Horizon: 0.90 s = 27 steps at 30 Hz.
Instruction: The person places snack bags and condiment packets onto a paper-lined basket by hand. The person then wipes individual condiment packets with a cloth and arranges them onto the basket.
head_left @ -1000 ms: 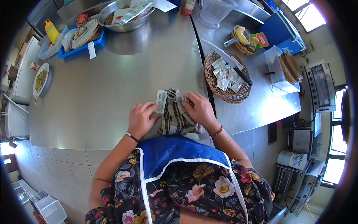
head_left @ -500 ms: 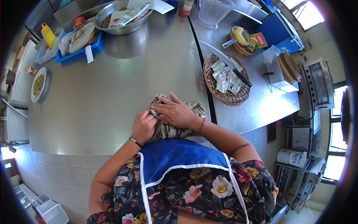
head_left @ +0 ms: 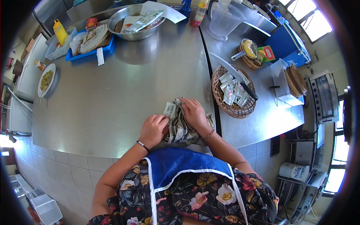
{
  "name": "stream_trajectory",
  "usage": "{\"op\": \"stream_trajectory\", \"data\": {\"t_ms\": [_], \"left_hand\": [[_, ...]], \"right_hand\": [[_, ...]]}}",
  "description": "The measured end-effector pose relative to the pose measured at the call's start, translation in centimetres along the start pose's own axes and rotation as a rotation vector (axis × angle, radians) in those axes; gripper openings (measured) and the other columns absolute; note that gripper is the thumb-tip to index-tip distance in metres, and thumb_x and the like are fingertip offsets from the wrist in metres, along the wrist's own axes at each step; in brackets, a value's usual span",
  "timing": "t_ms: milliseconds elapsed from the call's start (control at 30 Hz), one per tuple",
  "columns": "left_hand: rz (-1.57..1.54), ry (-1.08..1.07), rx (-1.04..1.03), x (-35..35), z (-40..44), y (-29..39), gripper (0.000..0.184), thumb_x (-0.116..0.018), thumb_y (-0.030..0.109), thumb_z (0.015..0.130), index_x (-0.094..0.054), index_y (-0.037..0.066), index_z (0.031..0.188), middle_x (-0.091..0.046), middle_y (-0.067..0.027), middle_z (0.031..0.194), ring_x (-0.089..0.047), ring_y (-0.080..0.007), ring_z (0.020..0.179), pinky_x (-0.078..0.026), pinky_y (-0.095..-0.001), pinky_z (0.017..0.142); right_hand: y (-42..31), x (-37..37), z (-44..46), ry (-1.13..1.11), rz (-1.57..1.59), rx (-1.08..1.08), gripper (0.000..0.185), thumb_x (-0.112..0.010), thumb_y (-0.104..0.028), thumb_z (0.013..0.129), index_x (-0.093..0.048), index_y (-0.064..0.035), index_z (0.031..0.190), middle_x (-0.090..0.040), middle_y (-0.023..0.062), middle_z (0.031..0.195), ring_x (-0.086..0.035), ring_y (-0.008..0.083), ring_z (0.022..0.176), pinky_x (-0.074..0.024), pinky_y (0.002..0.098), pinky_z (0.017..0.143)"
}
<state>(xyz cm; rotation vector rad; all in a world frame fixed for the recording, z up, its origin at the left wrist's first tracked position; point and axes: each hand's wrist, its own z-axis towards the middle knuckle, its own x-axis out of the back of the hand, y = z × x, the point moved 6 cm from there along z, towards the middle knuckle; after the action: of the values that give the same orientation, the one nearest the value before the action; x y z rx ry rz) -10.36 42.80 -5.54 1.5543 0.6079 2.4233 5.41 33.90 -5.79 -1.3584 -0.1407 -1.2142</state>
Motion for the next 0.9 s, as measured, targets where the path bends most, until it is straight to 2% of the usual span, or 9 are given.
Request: {"op": "stream_trajectory", "data": {"t_ms": [67, 167, 200, 300, 367, 467, 667, 900], "left_hand": [[0.008, -0.001, -0.005, -0.5, -0.3, -0.4, 0.025, -0.065, 0.013, 0.078, -0.065, 0.008, 0.103, -0.064, -0.0049, 0.095, -0.06, -0.0237, 0.095, -0.049, -0.039, 0.084], [-0.012, -0.069, 0.08, -1.5, -0.6, -2.3, 0.023, -0.066, 0.014, 0.079, -0.065, 0.008, 0.101, -0.064, -0.0052, 0.096, -0.06, -0.0238, 0.096, -0.049, -0.039, 0.082], [-0.015, -0.042, 0.088, -1.2, -0.3, -2.5, 0.021, -0.067, 0.013, 0.078, -0.065, 0.007, 0.098, -0.064, -0.0056, 0.094, -0.06, -0.0249, 0.093, -0.049, -0.0393, 0.082], [-0.017, 0.024, 0.091, -0.4, 0.4, -1.9, 0.017, -0.07, 0.013, 0.076, -0.064, 0.006, 0.09, -0.065, -0.0066, 0.091, -0.062, -0.027, 0.088, -0.05, -0.04, 0.079], [0.012, 0.057, 0.056, 0.5, 0.8, -0.4, 0.017, -0.07, 0.016, 0.077, -0.064, 0.006, 0.089, -0.065, -0.0064, 0.092, -0.062, -0.0265, 0.089, -0.05, -0.0401, 0.079], [0.133, -0.013, 0.065, -1.0, 0.9, -1.0, 0.023, -0.069, 0.022, 0.078, -0.065, 0.008, 0.095, -0.063, -0.0049, 0.095, -0.059, -0.0238, 0.092, -0.049, -0.0372, 0.079], [0.201, -0.034, 0.01, -1.9, 1.2, -1.5, 0.017, -0.066, 0.017, 0.079, -0.065, 0.008, 0.093, -0.063, -0.0037, 0.095, -0.059, -0.0225, 0.092, -0.048, -0.0372, 0.082], [0.181, 0.108, -0.069, -1.0, 2.1, -1.7, 0.013, -0.067, 0.014, 0.076, -0.064, 0.008, 0.087, -0.062, -0.0034, 0.092, -0.059, -0.0216, 0.091, -0.047, -0.0375, 0.081]], "right_hand": [[1.1, 0.5, -0.3, 0.057, 0.143, -0.125, 0.024, -0.058, -0.005, 0.09, -0.064, -0.0004, 0.113, -0.067, 0.0192, 0.101, -0.064, 0.0347, 0.097, -0.0497, 0.038, 0.085], [-0.4, 1.6, -0.7, 0.094, 0.192, -0.062, 0.024, -0.057, -0.002, 0.09, -0.064, -0.0004, 0.113, -0.067, 0.0187, 0.103, -0.064, 0.0345, 0.097, -0.0502, 0.0367, 0.084], [-1.6, 1.8, -0.7, 0.101, 0.185, 0.059, 0.026, -0.058, 0.001, 0.088, -0.064, -0.0001, 0.114, -0.067, 0.0185, 0.106, -0.064, 0.0348, 0.099, -0.05, 0.0372, 0.087], [-4.0, 2.0, -0.6, 0.052, 0.174, 0.245, 0.029, -0.059, 0.001, 0.087, -0.064, -0.0001, 0.115, -0.066, 0.0178, 0.109, -0.063, 0.0345, 0.101, -0.0496, 0.0378, 0.089], [-3.4, 1.8, -0.6, 0.06, 0.187, 0.202, 0.029, -0.06, 0.0, 0.086, -0.064, -0.0008, 0.115, -0.067, 0.0173, 0.109, -0.063, 0.0341, 0.103, -0.0492, 0.0385, 0.09], [-2.1, 1.5, -0.8, 0.076, 0.223, 0.099, 0.029, -0.061, -0.002, 0.087, -0.064, -0.0012, 0.115, -0.067, 0.017, 0.109, -0.063, 0.0344, 0.103, -0.0493, 0.0388, 0.09], [-1.4, 1.2, -0.7, 0.058, 0.297, -0.008, 0.029, -0.06, -0.003, 0.089, -0.063, -0.001, 0.117, -0.067, 0.0176, 0.111, -0.063, 0.035, 0.103, -0.049, 0.0386, 0.09], [-1.0, 0.6, -0.6, 0.021, 0.279, 0.005, 0.029, -0.06, -0.005, 0.089, -0.063, -0.0017, 0.118, -0.067, 0.0171, 0.111, -0.063, 0.0344, 0.103, -0.0489, 0.0389, 0.091]]}}
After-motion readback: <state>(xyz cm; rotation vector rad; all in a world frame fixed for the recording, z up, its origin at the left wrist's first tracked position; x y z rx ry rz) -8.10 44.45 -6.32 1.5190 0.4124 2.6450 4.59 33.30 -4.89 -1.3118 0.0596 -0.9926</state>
